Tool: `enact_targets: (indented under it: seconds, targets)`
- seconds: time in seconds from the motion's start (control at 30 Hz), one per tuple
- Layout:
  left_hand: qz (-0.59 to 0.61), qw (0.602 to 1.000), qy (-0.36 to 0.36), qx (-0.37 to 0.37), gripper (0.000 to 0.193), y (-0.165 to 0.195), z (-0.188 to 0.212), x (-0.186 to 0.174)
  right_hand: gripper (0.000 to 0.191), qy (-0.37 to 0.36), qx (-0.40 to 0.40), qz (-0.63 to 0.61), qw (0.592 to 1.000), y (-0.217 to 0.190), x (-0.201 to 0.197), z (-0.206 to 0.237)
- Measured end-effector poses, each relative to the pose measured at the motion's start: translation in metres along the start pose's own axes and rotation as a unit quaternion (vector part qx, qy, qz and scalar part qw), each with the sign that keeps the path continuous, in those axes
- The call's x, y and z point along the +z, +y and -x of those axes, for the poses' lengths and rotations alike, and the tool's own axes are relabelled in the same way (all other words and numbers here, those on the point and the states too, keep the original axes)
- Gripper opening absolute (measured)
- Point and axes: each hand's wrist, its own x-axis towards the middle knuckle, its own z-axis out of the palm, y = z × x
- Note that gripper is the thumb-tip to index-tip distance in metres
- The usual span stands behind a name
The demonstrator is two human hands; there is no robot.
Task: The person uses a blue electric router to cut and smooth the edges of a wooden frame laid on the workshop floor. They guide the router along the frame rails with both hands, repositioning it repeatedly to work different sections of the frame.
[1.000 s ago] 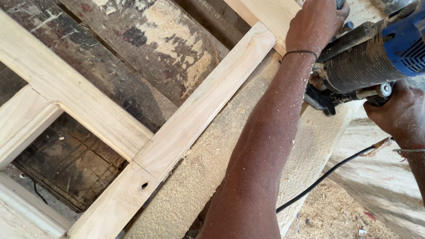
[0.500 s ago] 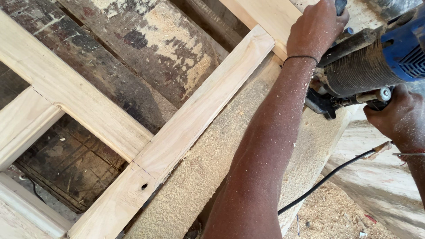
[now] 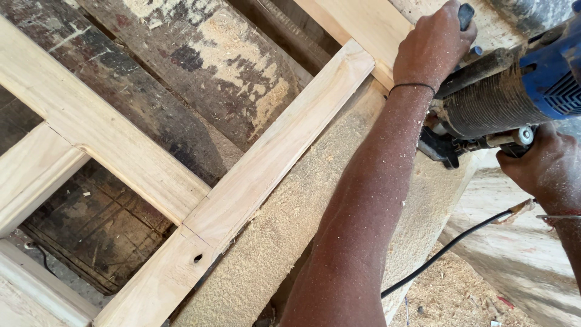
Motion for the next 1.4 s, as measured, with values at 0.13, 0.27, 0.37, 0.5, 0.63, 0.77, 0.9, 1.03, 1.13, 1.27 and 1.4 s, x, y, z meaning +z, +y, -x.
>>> enact_targets:
  seconds: [0.13,0.27,0.37,0.5,0.63,0.77,0.9,1.03,1.13,1.27,1.4]
  targets:
    - [0.008,1.000,0.019,0.000,0.046,0.003,0.001,-0.002,0.055,-0.008,0.006,0.018,1.000,-0.001,0.000,0.001]
    - [0.008,1.000,-0.014,-0.013,0.044,0.005,0.001,-0.005,0.049,0.000,0.011,0.002,1.000,-0.001,0.000,0.002]
    - [0.005,1.000,-0.009,-0.014,0.045,0.006,0.002,-0.006,0.048,0.003,0.009,0.002,1.000,0.000,0.000,0.003]
    - [0.003,1.000,-0.007,-0.011,0.044,0.007,0.003,-0.006,0.046,0.002,0.013,-0.001,1.000,0.001,0.000,0.004]
    - [0.010,1.000,-0.002,-0.012,0.045,0.009,0.003,-0.008,0.045,0.012,0.010,-0.020,1.000,0.001,0.001,0.005]
    - [0.008,1.000,-0.016,-0.017,0.045,0.010,0.003,-0.009,0.046,0.015,0.007,-0.024,1.000,0.000,0.000,0.006]
    - [0.017,1.000,-0.006,-0.009,0.040,0.009,0.004,-0.011,0.051,-0.003,0.042,-0.010,0.999,-0.004,-0.006,0.006]
    - [0.025,0.999,-0.021,-0.011,0.039,0.008,0.001,-0.014,0.055,-0.011,0.027,-0.017,0.999,-0.011,-0.016,0.001]
    - [-0.009,0.999,-0.046,-0.006,0.040,0.012,0.000,-0.017,0.059,-0.043,0.034,0.008,0.998,-0.016,-0.025,-0.002]
    - [-0.003,1.000,-0.012,-0.001,0.042,0.015,0.000,-0.020,0.055,-0.035,0.024,0.001,0.999,-0.021,-0.034,-0.001]
    - [0.008,1.000,-0.025,0.000,0.043,0.015,0.002,-0.021,0.053,-0.031,0.037,0.014,0.999,-0.026,-0.038,0.002]
